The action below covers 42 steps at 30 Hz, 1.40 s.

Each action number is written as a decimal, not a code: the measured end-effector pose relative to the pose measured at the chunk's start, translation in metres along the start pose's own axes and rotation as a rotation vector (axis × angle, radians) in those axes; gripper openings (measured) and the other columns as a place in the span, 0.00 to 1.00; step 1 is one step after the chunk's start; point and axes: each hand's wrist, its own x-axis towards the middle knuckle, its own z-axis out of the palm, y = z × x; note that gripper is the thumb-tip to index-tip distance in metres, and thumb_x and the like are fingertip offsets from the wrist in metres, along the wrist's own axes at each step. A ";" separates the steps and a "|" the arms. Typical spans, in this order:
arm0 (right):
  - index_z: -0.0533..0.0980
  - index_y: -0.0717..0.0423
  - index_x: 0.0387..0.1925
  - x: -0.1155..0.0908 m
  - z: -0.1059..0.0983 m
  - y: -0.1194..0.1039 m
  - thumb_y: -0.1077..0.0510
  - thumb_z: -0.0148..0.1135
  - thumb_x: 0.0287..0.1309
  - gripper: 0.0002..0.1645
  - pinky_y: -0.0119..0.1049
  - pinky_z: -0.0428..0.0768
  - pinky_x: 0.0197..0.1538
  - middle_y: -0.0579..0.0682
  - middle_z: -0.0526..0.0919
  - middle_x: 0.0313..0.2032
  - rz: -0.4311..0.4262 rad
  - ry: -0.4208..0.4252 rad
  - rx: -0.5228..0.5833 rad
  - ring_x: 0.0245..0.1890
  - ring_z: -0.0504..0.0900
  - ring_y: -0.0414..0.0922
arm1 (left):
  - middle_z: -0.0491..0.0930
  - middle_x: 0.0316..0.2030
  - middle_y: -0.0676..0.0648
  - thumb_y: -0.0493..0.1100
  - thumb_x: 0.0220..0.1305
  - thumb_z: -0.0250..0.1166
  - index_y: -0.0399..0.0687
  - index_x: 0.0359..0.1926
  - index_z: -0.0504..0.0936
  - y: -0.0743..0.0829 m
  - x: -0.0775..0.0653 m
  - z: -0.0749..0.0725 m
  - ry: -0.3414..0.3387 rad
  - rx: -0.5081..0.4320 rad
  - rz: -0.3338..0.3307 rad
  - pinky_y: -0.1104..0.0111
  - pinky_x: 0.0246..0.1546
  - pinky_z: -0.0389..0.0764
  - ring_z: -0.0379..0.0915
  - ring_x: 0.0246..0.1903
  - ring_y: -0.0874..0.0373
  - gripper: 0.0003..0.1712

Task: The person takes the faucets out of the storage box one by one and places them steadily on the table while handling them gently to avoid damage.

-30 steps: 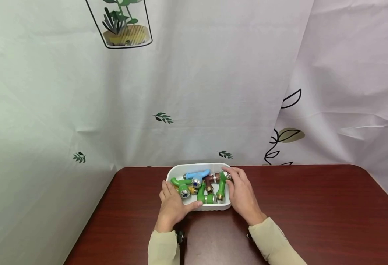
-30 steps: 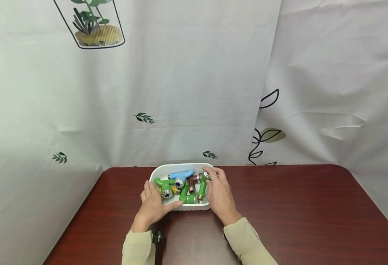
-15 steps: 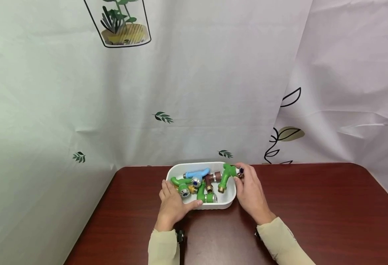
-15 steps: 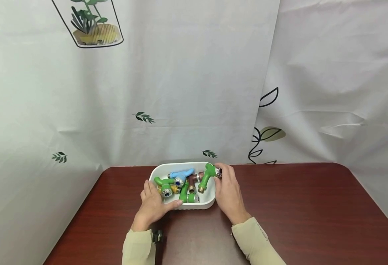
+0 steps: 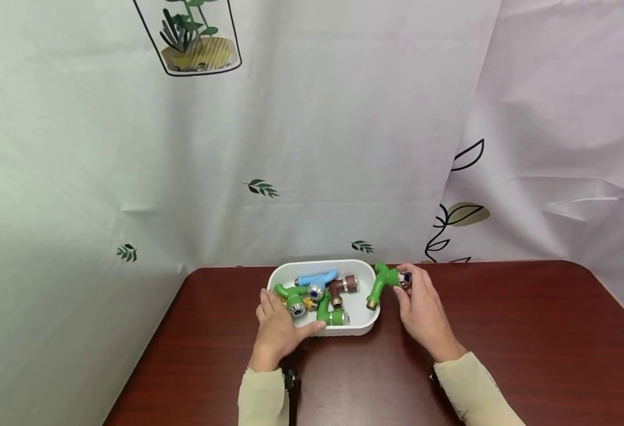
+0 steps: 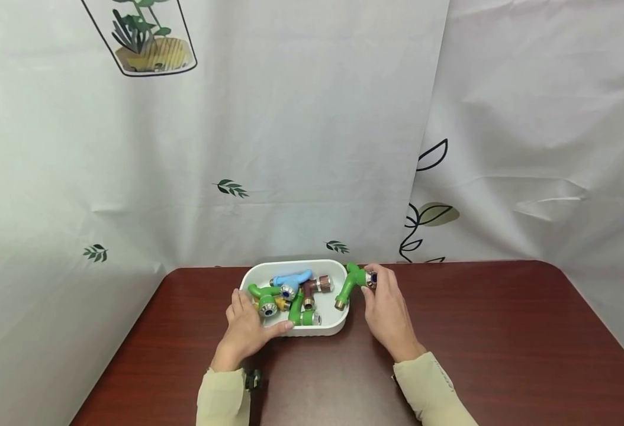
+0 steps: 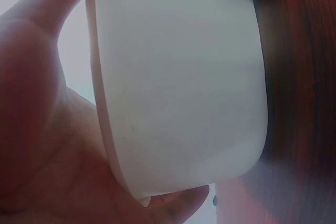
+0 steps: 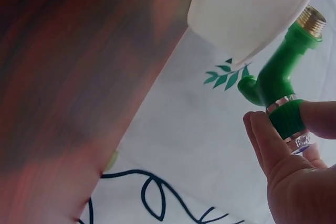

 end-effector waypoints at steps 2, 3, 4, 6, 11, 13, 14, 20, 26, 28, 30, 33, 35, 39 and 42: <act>0.68 0.63 0.60 0.000 -0.003 0.003 0.70 0.62 0.63 0.25 0.47 0.76 0.40 0.62 0.74 0.50 0.011 -0.002 -0.002 0.38 0.76 0.52 | 0.37 0.73 0.20 0.65 0.43 0.80 0.16 0.72 0.39 0.000 0.000 0.000 0.000 -0.001 -0.002 0.45 0.64 0.66 0.42 0.69 0.25 0.81; 0.68 0.63 0.60 -0.001 -0.004 0.004 0.70 0.62 0.63 0.25 0.47 0.76 0.40 0.62 0.74 0.50 0.013 -0.002 -0.002 0.38 0.76 0.52 | 0.37 0.73 0.20 0.65 0.43 0.80 0.16 0.72 0.39 0.000 0.000 -0.001 -0.001 -0.002 -0.004 0.45 0.64 0.66 0.42 0.69 0.25 0.81; 0.68 0.63 0.60 -0.001 -0.005 0.005 0.70 0.62 0.63 0.25 0.47 0.76 0.40 0.62 0.74 0.50 0.014 -0.001 -0.002 0.38 0.76 0.52 | 0.37 0.73 0.20 0.65 0.43 0.80 0.16 0.72 0.39 0.000 0.000 -0.001 -0.001 -0.002 -0.006 0.45 0.64 0.66 0.42 0.69 0.25 0.81; 0.68 0.63 0.60 -0.001 -0.007 0.008 0.70 0.62 0.63 0.25 0.47 0.76 0.40 0.62 0.74 0.50 0.010 0.003 -0.002 0.38 0.77 0.52 | 0.37 0.73 0.20 0.65 0.43 0.80 0.16 0.72 0.39 0.000 0.000 -0.001 -0.004 -0.004 -0.010 0.45 0.64 0.66 0.42 0.70 0.26 0.81; 0.69 0.63 0.59 -0.002 -0.010 0.012 0.72 0.63 0.62 0.25 0.44 0.76 0.40 0.62 0.75 0.49 -0.008 0.029 0.009 0.38 0.78 0.51 | 0.37 0.73 0.20 0.66 0.43 0.80 0.16 0.72 0.39 0.000 0.000 -0.001 -0.009 -0.003 -0.010 0.45 0.64 0.66 0.42 0.70 0.26 0.81; 0.69 0.64 0.59 -0.002 -0.011 0.014 0.73 0.63 0.61 0.25 0.43 0.75 0.40 0.62 0.76 0.48 -0.014 0.039 0.016 0.38 0.78 0.52 | 0.36 0.73 0.20 0.66 0.43 0.80 0.16 0.72 0.39 0.000 0.000 0.000 -0.008 -0.005 -0.008 0.45 0.64 0.66 0.41 0.70 0.26 0.81; 0.69 0.63 0.59 -0.003 -0.012 0.015 0.73 0.63 0.61 0.26 0.43 0.75 0.40 0.62 0.76 0.48 -0.016 0.042 0.016 0.38 0.78 0.52 | 0.36 0.73 0.20 0.66 0.43 0.80 0.16 0.72 0.39 0.000 0.000 0.000 -0.009 -0.003 -0.007 0.45 0.64 0.66 0.41 0.70 0.26 0.81; 0.69 0.62 0.59 -0.004 -0.016 0.021 0.73 0.63 0.60 0.26 0.39 0.72 0.39 0.61 0.76 0.46 -0.016 0.042 -0.004 0.36 0.75 0.50 | 0.37 0.73 0.20 0.66 0.43 0.80 0.16 0.72 0.39 0.001 -0.001 0.000 -0.007 0.001 -0.006 0.45 0.64 0.66 0.42 0.70 0.26 0.81; 0.70 0.63 0.58 -0.006 -0.013 0.025 0.73 0.63 0.59 0.25 0.39 0.71 0.37 0.59 0.75 0.42 -0.014 0.023 -0.009 0.33 0.73 0.48 | 0.37 0.73 0.20 0.66 0.43 0.80 0.16 0.72 0.40 0.001 -0.001 0.000 0.001 0.006 -0.005 0.45 0.62 0.68 0.43 0.69 0.26 0.81; 0.70 0.64 0.57 -0.006 -0.012 0.026 0.73 0.63 0.59 0.25 0.40 0.71 0.37 0.59 0.75 0.42 -0.012 0.015 -0.009 0.33 0.73 0.48 | 0.37 0.73 0.20 0.66 0.43 0.80 0.16 0.72 0.40 0.000 -0.001 0.000 0.000 0.005 -0.006 0.45 0.62 0.68 0.43 0.69 0.26 0.81; 0.69 0.64 0.57 -0.007 -0.012 0.026 0.74 0.63 0.59 0.25 0.41 0.71 0.38 0.60 0.75 0.43 -0.010 0.005 -0.013 0.33 0.73 0.49 | 0.38 0.73 0.20 0.66 0.43 0.80 0.16 0.72 0.40 0.000 -0.001 0.001 0.000 0.007 -0.007 0.45 0.62 0.68 0.43 0.69 0.26 0.81; 0.69 0.63 0.57 -0.008 -0.012 0.026 0.74 0.63 0.59 0.25 0.44 0.72 0.38 0.60 0.75 0.44 0.002 -0.012 -0.016 0.34 0.74 0.50 | 0.38 0.73 0.20 0.66 0.43 0.80 0.16 0.72 0.40 0.001 -0.001 0.001 -0.001 0.006 -0.007 0.45 0.62 0.68 0.43 0.69 0.26 0.81; 0.69 0.63 0.57 -0.009 -0.012 0.026 0.73 0.63 0.60 0.25 0.45 0.72 0.39 0.61 0.75 0.44 0.011 -0.025 -0.018 0.35 0.74 0.50 | 0.38 0.73 0.20 0.66 0.43 0.80 0.16 0.72 0.40 0.001 -0.001 0.001 -0.001 0.006 -0.007 0.45 0.62 0.68 0.43 0.69 0.26 0.81; 0.69 0.63 0.58 -0.009 -0.012 0.027 0.73 0.61 0.61 0.24 0.49 0.73 0.41 0.63 0.75 0.47 0.024 -0.050 -0.010 0.38 0.76 0.53 | 0.37 0.73 0.20 0.66 0.43 0.80 0.16 0.72 0.40 0.001 -0.001 0.000 -0.003 0.002 -0.007 0.45 0.62 0.68 0.43 0.69 0.26 0.81; 0.68 0.63 0.58 -0.009 -0.012 0.027 0.73 0.61 0.61 0.24 0.52 0.74 0.44 0.64 0.75 0.48 0.028 -0.059 -0.001 0.41 0.76 0.55 | 0.37 0.73 0.20 0.66 0.43 0.80 0.16 0.72 0.40 0.001 -0.002 0.000 -0.002 0.000 -0.007 0.45 0.62 0.68 0.42 0.69 0.25 0.81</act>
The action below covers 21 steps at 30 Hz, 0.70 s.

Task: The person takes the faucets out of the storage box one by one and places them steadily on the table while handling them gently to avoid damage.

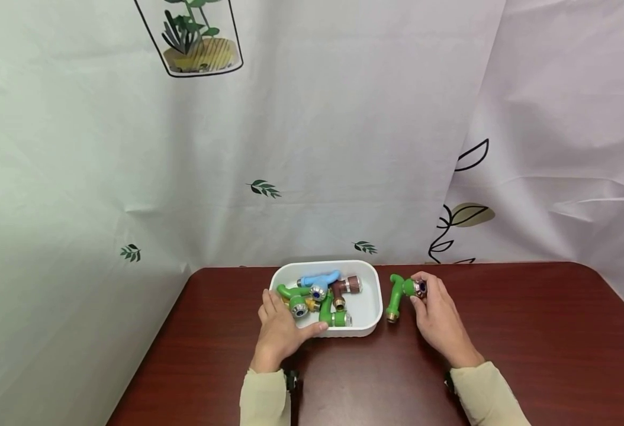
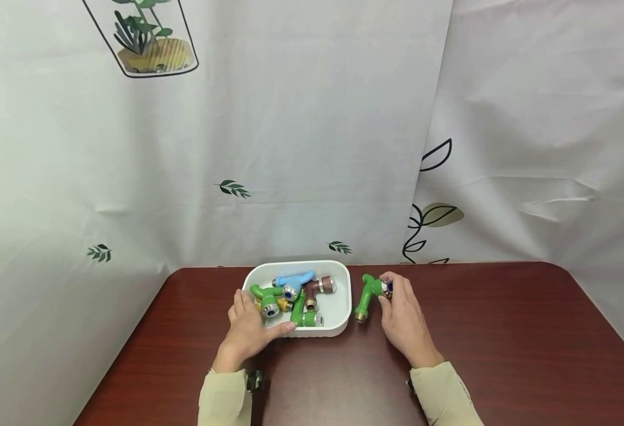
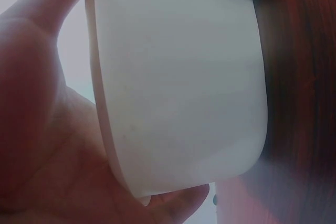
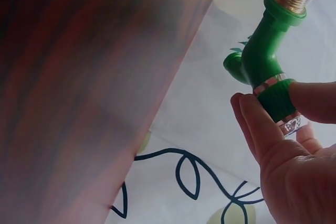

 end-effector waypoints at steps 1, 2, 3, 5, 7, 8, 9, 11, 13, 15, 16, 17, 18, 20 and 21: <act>0.68 0.63 0.58 0.000 0.000 0.000 0.73 0.60 0.61 0.24 0.53 0.74 0.45 0.64 0.75 0.48 0.002 -0.003 0.003 0.42 0.77 0.56 | 0.37 0.73 0.20 0.66 0.43 0.80 0.16 0.72 0.40 0.000 0.000 0.000 0.000 0.001 0.001 0.45 0.62 0.68 0.43 0.69 0.25 0.81; 0.68 0.63 0.58 0.000 0.000 0.000 0.73 0.60 0.62 0.24 0.54 0.74 0.47 0.64 0.75 0.49 0.006 -0.008 0.006 0.44 0.77 0.57 | 0.37 0.73 0.20 0.66 0.43 0.80 0.16 0.72 0.40 0.000 0.000 0.000 0.001 0.001 0.001 0.45 0.63 0.67 0.42 0.69 0.25 0.81; 0.68 0.63 0.58 0.000 0.000 0.000 0.73 0.60 0.62 0.24 0.54 0.74 0.47 0.65 0.75 0.49 0.012 -0.015 0.007 0.45 0.77 0.57 | 0.37 0.73 0.20 0.66 0.43 0.80 0.16 0.72 0.40 0.000 0.000 0.000 0.001 0.002 0.002 0.45 0.63 0.67 0.43 0.69 0.25 0.81; 0.68 0.63 0.58 0.000 0.000 0.000 0.73 0.60 0.63 0.23 0.55 0.75 0.49 0.65 0.74 0.50 0.028 -0.035 0.004 0.46 0.77 0.58 | 0.38 0.73 0.20 0.66 0.43 0.80 0.16 0.72 0.40 0.000 0.000 0.000 0.002 0.002 0.003 0.45 0.63 0.67 0.43 0.69 0.25 0.81; 0.67 0.62 0.58 0.000 0.000 -0.001 0.72 0.59 0.64 0.23 0.55 0.75 0.50 0.64 0.74 0.51 0.047 -0.060 0.000 0.47 0.77 0.58 | 0.37 0.73 0.20 0.66 0.43 0.80 0.16 0.72 0.40 0.000 0.001 0.000 0.002 0.002 0.002 0.45 0.63 0.67 0.43 0.69 0.25 0.81; 0.67 0.62 0.58 0.000 -0.001 0.000 0.72 0.59 0.64 0.23 0.55 0.74 0.50 0.64 0.74 0.51 0.056 -0.072 -0.003 0.47 0.77 0.58 | 0.38 0.73 0.20 0.66 0.43 0.80 0.16 0.72 0.40 0.000 0.001 0.000 0.002 0.002 0.002 0.45 0.63 0.67 0.43 0.69 0.25 0.81; 0.67 0.62 0.58 0.000 -0.001 -0.001 0.71 0.59 0.64 0.22 0.55 0.74 0.50 0.65 0.74 0.51 0.064 -0.083 -0.006 0.47 0.77 0.58 | 0.38 0.73 0.20 0.66 0.43 0.80 0.16 0.72 0.40 0.000 0.001 0.000 0.002 0.002 0.002 0.45 0.63 0.67 0.43 0.69 0.25 0.81; 0.67 0.62 0.58 0.000 -0.002 -0.001 0.71 0.59 0.65 0.22 0.55 0.74 0.51 0.64 0.74 0.51 0.077 -0.108 -0.012 0.48 0.76 0.58 | 0.38 0.73 0.20 0.66 0.43 0.80 0.16 0.72 0.40 0.000 0.000 0.000 0.002 0.004 0.002 0.45 0.63 0.67 0.43 0.69 0.25 0.81; 0.67 0.61 0.58 -0.001 -0.002 -0.001 0.71 0.58 0.65 0.22 0.56 0.74 0.52 0.65 0.74 0.52 0.087 -0.131 -0.019 0.49 0.76 0.58 | 0.37 0.73 0.20 0.66 0.43 0.80 0.16 0.72 0.40 0.000 0.000 0.000 0.001 0.003 0.001 0.45 0.63 0.67 0.43 0.69 0.25 0.81; 0.67 0.61 0.59 -0.001 -0.003 -0.002 0.71 0.58 0.65 0.22 0.57 0.73 0.54 0.65 0.74 0.52 0.096 -0.153 -0.026 0.51 0.76 0.59 | 0.37 0.73 0.20 0.66 0.43 0.80 0.16 0.72 0.40 0.000 0.000 -0.001 0.001 0.001 0.000 0.45 0.62 0.67 0.43 0.69 0.25 0.81; 0.67 0.61 0.59 -0.001 -0.003 -0.002 0.71 0.58 0.65 0.22 0.57 0.73 0.54 0.65 0.74 0.53 0.100 -0.162 -0.031 0.51 0.76 0.59 | 0.37 0.73 0.20 0.66 0.43 0.80 0.16 0.72 0.40 0.000 0.000 0.000 0.001 0.001 0.000 0.45 0.62 0.68 0.43 0.69 0.25 0.81; 0.67 0.61 0.59 -0.001 -0.003 -0.002 0.71 0.58 0.66 0.22 0.57 0.73 0.54 0.65 0.74 0.53 0.105 -0.169 -0.032 0.52 0.76 0.59 | 0.37 0.73 0.20 0.66 0.43 0.80 0.16 0.72 0.40 0.001 0.000 0.000 0.001 0.002 0.001 0.45 0.62 0.68 0.43 0.69 0.25 0.81; 0.67 0.61 0.59 -0.001 -0.003 -0.002 0.71 0.58 0.66 0.22 0.57 0.73 0.55 0.65 0.73 0.53 0.109 -0.176 -0.035 0.52 0.76 0.59 | 0.37 0.73 0.20 0.66 0.43 0.80 0.16 0.72 0.40 0.001 0.000 0.000 0.001 0.002 0.001 0.45 0.62 0.68 0.43 0.69 0.25 0.81; 0.67 0.61 0.59 0.000 -0.003 -0.002 0.71 0.58 0.66 0.22 0.57 0.73 0.55 0.65 0.73 0.53 0.116 -0.185 -0.039 0.52 0.76 0.59 | 0.37 0.73 0.20 0.66 0.43 0.80 0.16 0.72 0.40 0.001 0.000 -0.001 0.003 0.002 0.002 0.45 0.62 0.68 0.43 0.69 0.25 0.81; 0.67 0.61 0.59 0.000 -0.003 -0.002 0.71 0.58 0.65 0.22 0.57 0.73 0.55 0.65 0.74 0.53 0.117 -0.188 -0.041 0.52 0.76 0.59 | 0.37 0.73 0.20 0.66 0.43 0.80 0.16 0.72 0.40 0.001 0.000 -0.001 0.003 0.003 0.002 0.45 0.62 0.68 0.43 0.69 0.25 0.81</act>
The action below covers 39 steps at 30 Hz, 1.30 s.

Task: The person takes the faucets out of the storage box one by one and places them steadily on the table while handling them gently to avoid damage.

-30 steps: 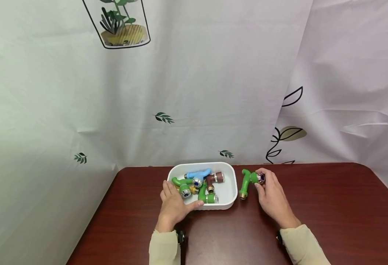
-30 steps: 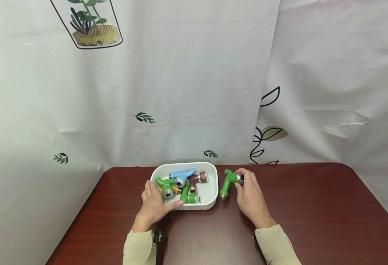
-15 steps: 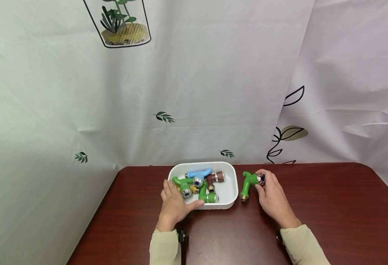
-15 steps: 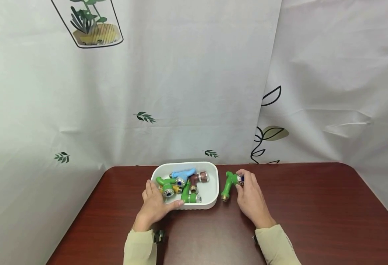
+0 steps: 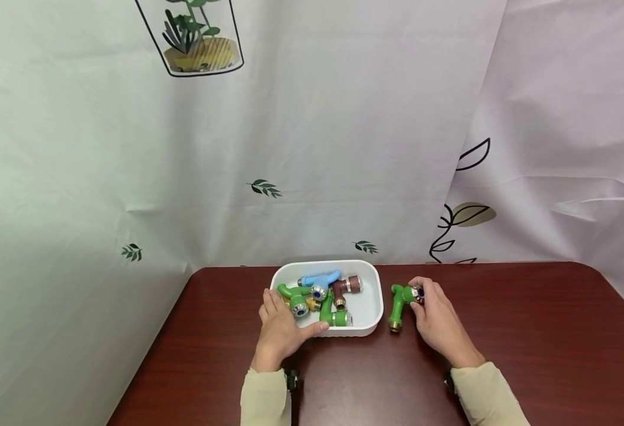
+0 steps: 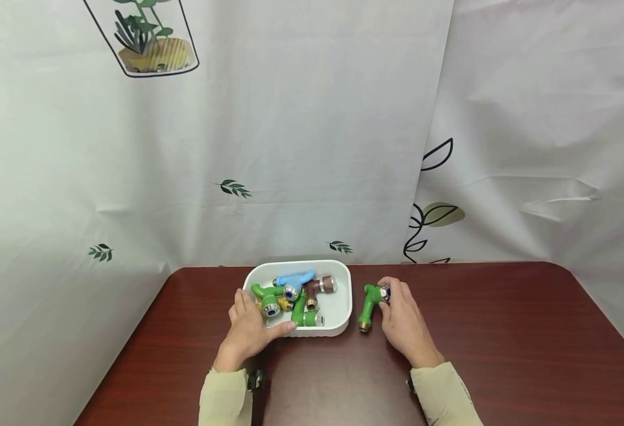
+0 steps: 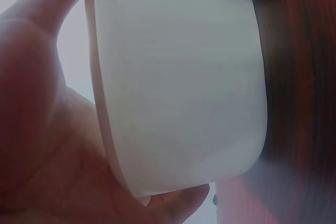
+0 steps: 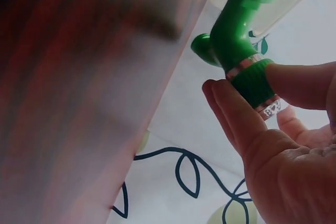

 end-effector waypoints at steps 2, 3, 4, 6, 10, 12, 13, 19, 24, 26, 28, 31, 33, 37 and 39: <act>0.67 0.61 0.58 0.000 0.000 0.000 0.71 0.58 0.65 0.22 0.57 0.74 0.54 0.65 0.74 0.52 -0.001 -0.005 -0.004 0.52 0.76 0.59 | 0.38 0.73 0.20 0.66 0.43 0.80 0.16 0.72 0.40 0.000 0.000 0.000 -0.001 0.000 -0.001 0.45 0.62 0.69 0.43 0.69 0.25 0.81; 0.67 0.61 0.58 0.000 0.000 0.001 0.72 0.59 0.64 0.22 0.57 0.74 0.54 0.65 0.74 0.52 -0.004 -0.006 -0.007 0.52 0.76 0.59 | 0.38 0.73 0.20 0.66 0.43 0.80 0.16 0.72 0.40 0.000 0.000 0.000 -0.002 -0.001 -0.002 0.45 0.62 0.69 0.43 0.69 0.25 0.81; 0.68 0.61 0.57 0.000 0.000 0.001 0.72 0.59 0.64 0.22 0.57 0.74 0.54 0.65 0.74 0.52 -0.007 -0.005 -0.009 0.51 0.76 0.59 | 0.38 0.73 0.20 0.66 0.43 0.80 0.16 0.72 0.40 0.000 0.001 0.000 -0.003 -0.002 -0.003 0.45 0.62 0.69 0.43 0.69 0.25 0.81; 0.69 0.61 0.56 0.000 0.000 0.001 0.72 0.60 0.63 0.22 0.56 0.74 0.53 0.65 0.74 0.51 -0.017 0.000 -0.013 0.51 0.76 0.59 | 0.38 0.73 0.20 0.66 0.43 0.80 0.16 0.72 0.40 0.000 0.001 0.000 -0.005 -0.002 -0.003 0.45 0.62 0.69 0.43 0.69 0.25 0.81; 0.70 0.60 0.55 0.001 0.001 0.003 0.73 0.62 0.61 0.22 0.55 0.74 0.51 0.64 0.75 0.50 -0.027 0.004 -0.021 0.49 0.77 0.58 | 0.38 0.73 0.20 0.66 0.43 0.80 0.16 0.72 0.40 0.000 0.001 0.000 -0.004 -0.002 -0.002 0.45 0.62 0.68 0.43 0.69 0.25 0.81; 0.70 0.59 0.55 0.001 0.001 0.003 0.73 0.62 0.61 0.22 0.55 0.74 0.51 0.63 0.75 0.50 -0.027 0.004 -0.022 0.49 0.77 0.58 | 0.38 0.73 0.20 0.66 0.43 0.80 0.16 0.72 0.40 0.000 0.002 0.001 -0.004 0.000 -0.002 0.45 0.62 0.68 0.43 0.69 0.25 0.81; 0.70 0.59 0.54 0.000 0.001 0.003 0.73 0.62 0.60 0.22 0.55 0.74 0.51 0.63 0.75 0.49 -0.026 0.004 -0.022 0.49 0.77 0.58 | 0.38 0.73 0.20 0.66 0.43 0.80 0.16 0.72 0.40 0.000 0.002 0.001 -0.004 0.002 -0.001 0.45 0.62 0.68 0.43 0.69 0.25 0.81; 0.72 0.57 0.53 0.000 -0.003 0.004 0.72 0.66 0.58 0.22 0.56 0.76 0.50 0.62 0.78 0.48 -0.026 0.017 -0.036 0.48 0.78 0.57 | 0.37 0.73 0.20 0.66 0.43 0.79 0.16 0.72 0.39 0.000 0.002 0.001 -0.008 0.004 -0.002 0.45 0.62 0.68 0.43 0.69 0.26 0.81; 0.73 0.56 0.52 -0.001 -0.007 0.004 0.71 0.68 0.57 0.22 0.56 0.77 0.48 0.61 0.81 0.47 -0.003 0.012 -0.060 0.46 0.80 0.56 | 0.37 0.73 0.20 0.66 0.44 0.79 0.16 0.72 0.39 -0.001 0.001 0.001 -0.011 0.002 -0.005 0.46 0.62 0.69 0.43 0.69 0.26 0.81; 0.72 0.57 0.52 -0.001 -0.009 0.005 0.70 0.67 0.58 0.22 0.55 0.77 0.46 0.61 0.81 0.47 0.013 0.000 -0.069 0.44 0.80 0.56 | 0.37 0.73 0.20 0.66 0.44 0.79 0.16 0.72 0.39 -0.001 0.001 0.001 -0.009 0.004 -0.003 0.45 0.62 0.69 0.43 0.69 0.26 0.81; 0.72 0.57 0.52 -0.001 -0.010 0.005 0.69 0.67 0.58 0.22 0.54 0.77 0.45 0.61 0.81 0.46 0.032 -0.017 -0.074 0.43 0.80 0.56 | 0.37 0.73 0.20 0.66 0.44 0.79 0.16 0.72 0.39 -0.001 0.001 0.001 -0.007 0.006 0.000 0.45 0.62 0.68 0.43 0.69 0.25 0.81; 0.72 0.59 0.53 -0.002 -0.012 0.007 0.69 0.66 0.59 0.21 0.54 0.77 0.44 0.61 0.80 0.45 0.061 -0.049 -0.080 0.42 0.79 0.56 | 0.37 0.73 0.19 0.66 0.44 0.79 0.16 0.72 0.40 -0.002 0.001 0.001 -0.005 0.009 0.004 0.45 0.62 0.68 0.43 0.69 0.25 0.81; 0.73 0.60 0.53 -0.003 -0.014 0.008 0.70 0.65 0.59 0.21 0.55 0.77 0.45 0.62 0.80 0.46 0.073 -0.064 -0.080 0.44 0.79 0.57 | 0.37 0.73 0.19 0.66 0.44 0.79 0.16 0.72 0.40 -0.002 0.001 0.001 -0.005 0.010 0.006 0.45 0.62 0.68 0.43 0.69 0.25 0.81; 0.74 0.61 0.53 -0.003 -0.015 0.009 0.71 0.65 0.58 0.21 0.57 0.77 0.47 0.65 0.81 0.47 0.081 -0.078 -0.081 0.47 0.80 0.60 | 0.37 0.73 0.19 0.66 0.44 0.79 0.16 0.72 0.40 -0.002 0.001 0.001 -0.007 0.008 0.010 0.45 0.62 0.68 0.43 0.69 0.24 0.80; 0.74 0.62 0.54 -0.003 -0.016 0.009 0.71 0.65 0.59 0.21 0.58 0.77 0.48 0.66 0.81 0.48 0.090 -0.087 -0.080 0.48 0.80 0.62 | 0.37 0.73 0.19 0.66 0.44 0.79 0.16 0.72 0.40 -0.002 0.001 0.000 -0.008 0.008 0.009 0.45 0.62 0.68 0.43 0.69 0.25 0.80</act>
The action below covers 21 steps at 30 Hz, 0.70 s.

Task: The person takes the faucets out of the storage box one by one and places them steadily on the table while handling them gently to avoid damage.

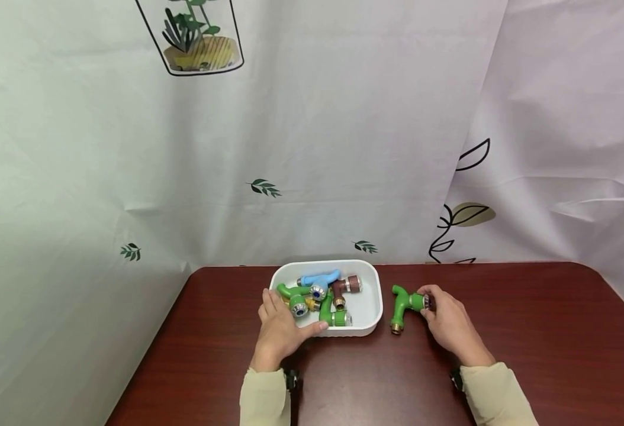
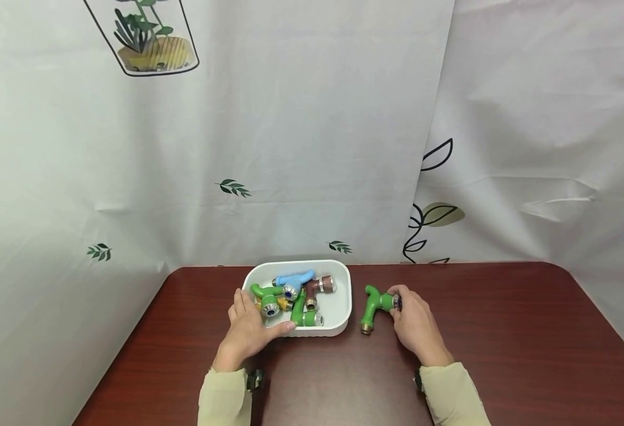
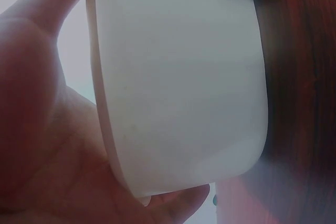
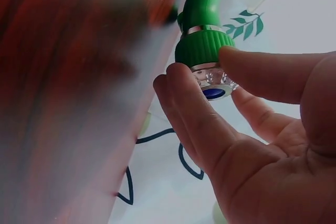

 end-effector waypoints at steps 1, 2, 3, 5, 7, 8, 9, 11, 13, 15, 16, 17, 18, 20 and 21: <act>0.74 0.62 0.54 0.000 0.000 0.000 0.71 0.65 0.59 0.21 0.58 0.77 0.48 0.66 0.81 0.48 0.006 -0.005 -0.002 0.48 0.80 0.62 | 0.37 0.73 0.19 0.66 0.44 0.79 0.16 0.72 0.39 0.000 0.000 0.000 -0.001 0.001 0.000 0.45 0.62 0.68 0.43 0.69 0.25 0.80; 0.74 0.62 0.55 0.000 -0.001 0.000 0.71 0.64 0.59 0.21 0.59 0.76 0.48 0.67 0.81 0.49 0.017 -0.013 -0.003 0.49 0.79 0.63 | 0.37 0.73 0.19 0.66 0.44 0.79 0.16 0.72 0.39 0.000 0.000 0.000 -0.001 0.002 -0.002 0.45 0.62 0.68 0.43 0.69 0.25 0.80; 0.74 0.62 0.55 0.000 -0.001 0.000 0.71 0.64 0.60 0.21 0.59 0.76 0.49 0.67 0.81 0.49 0.029 -0.022 -0.003 0.50 0.79 0.64 | 0.36 0.73 0.19 0.66 0.44 0.79 0.16 0.72 0.39 0.000 0.000 0.000 -0.002 0.003 -0.003 0.45 0.62 0.68 0.43 0.69 0.25 0.80; 0.74 0.63 0.56 0.001 -0.002 0.000 0.71 0.63 0.61 0.21 0.59 0.76 0.50 0.68 0.81 0.50 0.050 -0.037 -0.002 0.51 0.78 0.65 | 0.36 0.73 0.19 0.66 0.44 0.79 0.16 0.72 0.39 0.000 -0.001 0.000 -0.003 0.006 -0.004 0.45 0.62 0.68 0.43 0.69 0.25 0.80; 0.74 0.63 0.57 0.001 -0.003 0.000 0.71 0.62 0.61 0.21 0.59 0.76 0.50 0.68 0.80 0.51 0.065 -0.047 -0.002 0.52 0.78 0.65 | 0.36 0.73 0.19 0.66 0.45 0.79 0.16 0.72 0.39 0.001 -0.001 0.000 -0.004 0.008 -0.005 0.45 0.62 0.69 0.43 0.69 0.25 0.80; 0.73 0.63 0.57 0.001 -0.003 0.001 0.71 0.62 0.61 0.21 0.59 0.76 0.50 0.68 0.80 0.51 0.072 -0.051 -0.001 0.52 0.78 0.65 | 0.36 0.73 0.19 0.66 0.45 0.79 0.16 0.72 0.39 0.001 -0.001 0.000 -0.004 0.007 -0.006 0.45 0.62 0.68 0.43 0.69 0.25 0.80; 0.74 0.63 0.57 0.000 -0.003 0.001 0.71 0.62 0.61 0.21 0.59 0.76 0.50 0.68 0.81 0.50 0.074 -0.049 -0.001 0.51 0.78 0.65 | 0.36 0.73 0.19 0.66 0.45 0.79 0.16 0.72 0.39 0.001 -0.001 0.000 -0.004 0.008 -0.007 0.45 0.62 0.68 0.43 0.69 0.25 0.80; 0.74 0.63 0.56 0.000 -0.002 0.002 0.71 0.62 0.61 0.21 0.58 0.76 0.49 0.67 0.81 0.50 0.075 -0.044 -0.004 0.50 0.79 0.64 | 0.36 0.73 0.19 0.66 0.45 0.79 0.16 0.72 0.39 0.001 -0.001 0.000 -0.004 0.008 -0.006 0.45 0.62 0.68 0.43 0.69 0.25 0.80; 0.74 0.63 0.56 0.000 -0.002 0.003 0.71 0.62 0.61 0.21 0.58 0.76 0.49 0.66 0.82 0.49 0.074 -0.040 -0.005 0.49 0.79 0.63 | 0.36 0.73 0.19 0.66 0.45 0.79 0.15 0.72 0.39 0.001 -0.001 -0.001 -0.004 0.008 -0.006 0.45 0.63 0.68 0.43 0.69 0.25 0.80; 0.74 0.63 0.56 0.000 -0.002 0.003 0.71 0.61 0.61 0.21 0.57 0.76 0.48 0.66 0.82 0.49 0.072 -0.035 -0.007 0.47 0.80 0.62 | 0.36 0.73 0.19 0.66 0.44 0.79 0.15 0.72 0.39 0.001 -0.001 0.000 -0.003 0.006 -0.005 0.45 0.63 0.67 0.42 0.69 0.25 0.80; 0.74 0.63 0.56 0.000 -0.002 0.003 0.72 0.61 0.61 0.21 0.57 0.76 0.48 0.66 0.82 0.49 0.070 -0.035 -0.006 0.47 0.80 0.61 | 0.36 0.73 0.19 0.66 0.44 0.79 0.15 0.72 0.39 0.001 -0.001 0.000 -0.002 0.006 -0.004 0.45 0.63 0.67 0.42 0.69 0.25 0.80; 0.74 0.63 0.56 0.000 -0.002 0.003 0.72 0.61 0.61 0.21 0.57 0.76 0.48 0.65 0.82 0.49 0.070 -0.035 -0.005 0.47 0.80 0.61 | 0.36 0.73 0.19 0.66 0.44 0.79 0.15 0.72 0.39 0.001 -0.001 0.000 -0.002 0.007 -0.003 0.45 0.63 0.67 0.42 0.69 0.25 0.80; 0.74 0.63 0.56 0.000 -0.002 0.003 0.72 0.61 0.61 0.21 0.57 0.76 0.48 0.65 0.82 0.49 0.068 -0.034 -0.006 0.47 0.80 0.61 | 0.36 0.73 0.19 0.66 0.44 0.79 0.15 0.72 0.39 0.001 -0.001 0.000 -0.001 0.008 -0.003 0.45 0.63 0.68 0.42 0.69 0.25 0.80; 0.75 0.63 0.56 0.000 -0.002 0.003 0.72 0.60 0.61 0.20 0.57 0.76 0.48 0.66 0.82 0.49 0.068 -0.032 -0.009 0.47 0.80 0.61 | 0.37 0.73 0.19 0.66 0.44 0.79 0.15 0.72 0.39 0.000 0.000 0.000 0.000 0.009 -0.004 0.46 0.62 0.68 0.43 0.69 0.25 0.80; 0.75 0.63 0.56 0.000 -0.002 0.003 0.72 0.60 0.61 0.20 0.57 0.76 0.48 0.66 0.82 0.49 0.069 -0.032 -0.011 0.47 0.80 0.61 | 0.37 0.73 0.19 0.66 0.44 0.79 0.16 0.72 0.40 0.000 0.000 0.000 -0.001 0.010 -0.005 0.46 0.62 0.69 0.43 0.69 0.25 0.80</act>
